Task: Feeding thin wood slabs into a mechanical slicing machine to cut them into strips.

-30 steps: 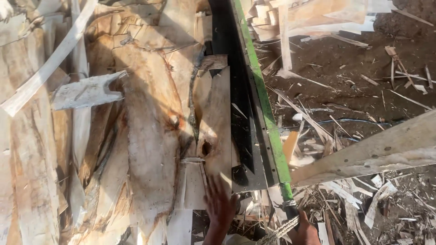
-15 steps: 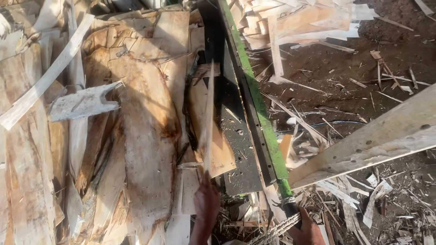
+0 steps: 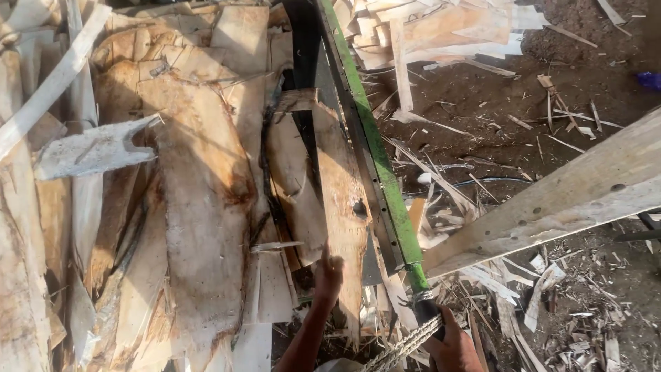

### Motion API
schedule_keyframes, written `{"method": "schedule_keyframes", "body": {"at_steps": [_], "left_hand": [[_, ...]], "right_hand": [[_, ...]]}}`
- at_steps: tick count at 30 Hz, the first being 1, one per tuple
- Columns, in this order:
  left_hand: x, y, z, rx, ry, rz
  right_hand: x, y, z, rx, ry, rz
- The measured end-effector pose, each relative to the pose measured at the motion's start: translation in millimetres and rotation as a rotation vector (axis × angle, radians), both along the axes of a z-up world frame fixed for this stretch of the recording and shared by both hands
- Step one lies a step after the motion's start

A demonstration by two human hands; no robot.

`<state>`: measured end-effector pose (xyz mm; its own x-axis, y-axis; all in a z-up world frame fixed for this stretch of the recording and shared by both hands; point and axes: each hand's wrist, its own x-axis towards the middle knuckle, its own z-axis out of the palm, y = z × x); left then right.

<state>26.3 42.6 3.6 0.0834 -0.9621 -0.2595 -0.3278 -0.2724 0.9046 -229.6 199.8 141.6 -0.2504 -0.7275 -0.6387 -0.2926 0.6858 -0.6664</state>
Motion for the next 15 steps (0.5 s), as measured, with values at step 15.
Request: {"method": "schedule_keyframes", "body": {"at_steps": [15], "left_hand": [[-34,-22,0,-0.006,-0.021,-0.019]], "right_hand": [[-7,10,-73,-0.039,0.241,0.131]]}}
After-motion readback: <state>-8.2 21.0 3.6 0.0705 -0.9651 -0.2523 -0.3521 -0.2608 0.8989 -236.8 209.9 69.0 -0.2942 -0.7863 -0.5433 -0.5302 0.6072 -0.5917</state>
